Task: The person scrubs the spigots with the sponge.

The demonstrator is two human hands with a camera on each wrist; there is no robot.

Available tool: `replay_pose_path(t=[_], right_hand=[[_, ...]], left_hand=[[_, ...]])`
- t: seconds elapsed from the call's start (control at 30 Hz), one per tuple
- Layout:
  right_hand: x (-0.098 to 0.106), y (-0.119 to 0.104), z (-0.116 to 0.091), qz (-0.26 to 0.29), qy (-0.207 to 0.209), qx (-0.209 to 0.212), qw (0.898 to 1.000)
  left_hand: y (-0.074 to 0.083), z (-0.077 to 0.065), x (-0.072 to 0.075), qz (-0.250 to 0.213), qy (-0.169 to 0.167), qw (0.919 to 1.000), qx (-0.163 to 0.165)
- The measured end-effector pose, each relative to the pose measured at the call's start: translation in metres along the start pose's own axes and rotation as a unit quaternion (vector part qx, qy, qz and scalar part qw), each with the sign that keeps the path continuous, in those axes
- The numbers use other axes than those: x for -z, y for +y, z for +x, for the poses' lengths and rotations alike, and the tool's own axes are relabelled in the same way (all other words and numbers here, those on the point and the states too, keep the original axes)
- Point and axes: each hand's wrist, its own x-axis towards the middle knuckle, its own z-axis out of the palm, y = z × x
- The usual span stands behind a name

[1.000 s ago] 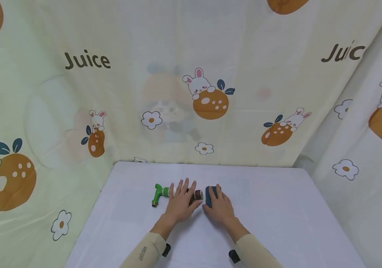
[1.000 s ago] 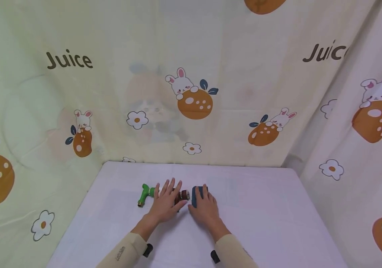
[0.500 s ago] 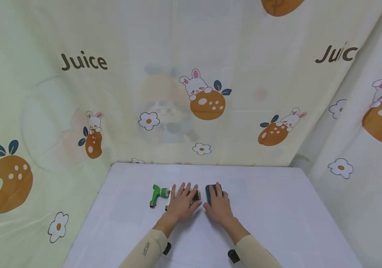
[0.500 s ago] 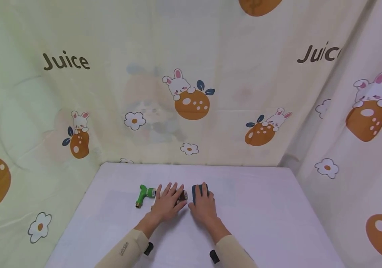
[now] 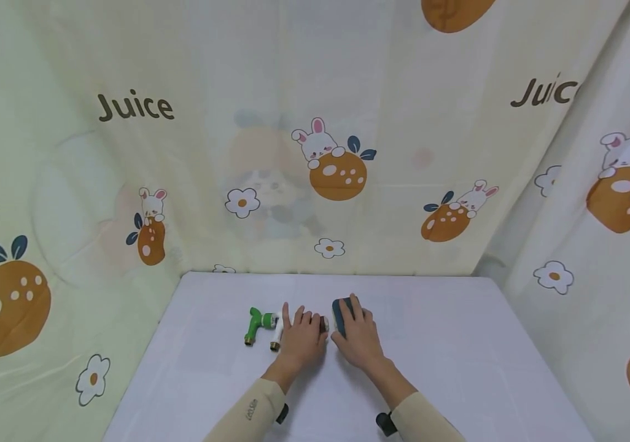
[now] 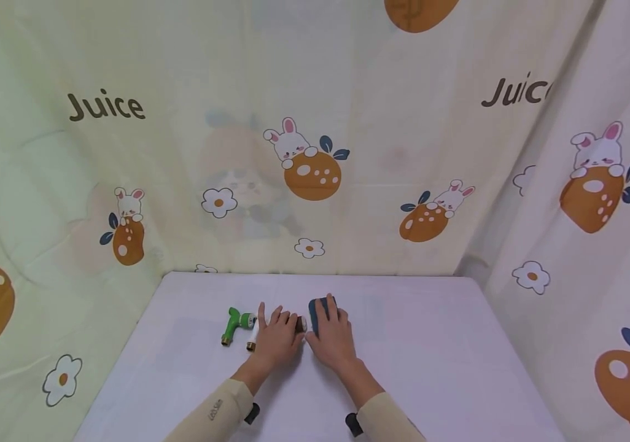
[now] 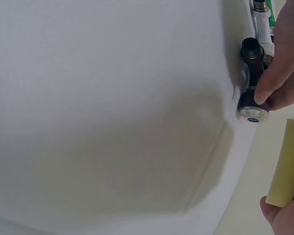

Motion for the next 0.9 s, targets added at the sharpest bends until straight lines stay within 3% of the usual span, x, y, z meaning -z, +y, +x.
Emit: replay_pose_path(t=[0.2,0.47,0.8,0.9], right_hand=[[0.010,-0.003,-0.003,0.005,0.024,0.004,1.000],[0.020,-0.009,0.003,0.011,0.025,0.001,1.000],[0.028,-0.017,0.002,0.013,0.023,0.017,1.000],[0.028,-0.019,0.002,0.014,0.030,0.026,0.999]], left_hand=[[0.006,-0.003,0.000,-0.011,0.003,0.9999,-0.007],[0.006,-0.007,0.006,-0.031,0.005,0.9995,-0.006],[0.016,-0.008,0.010,-0.072,0.007,0.9957,-0.057],[0.021,-0.009,0.009,-0.060,0.008,0.9960,-0.066]])
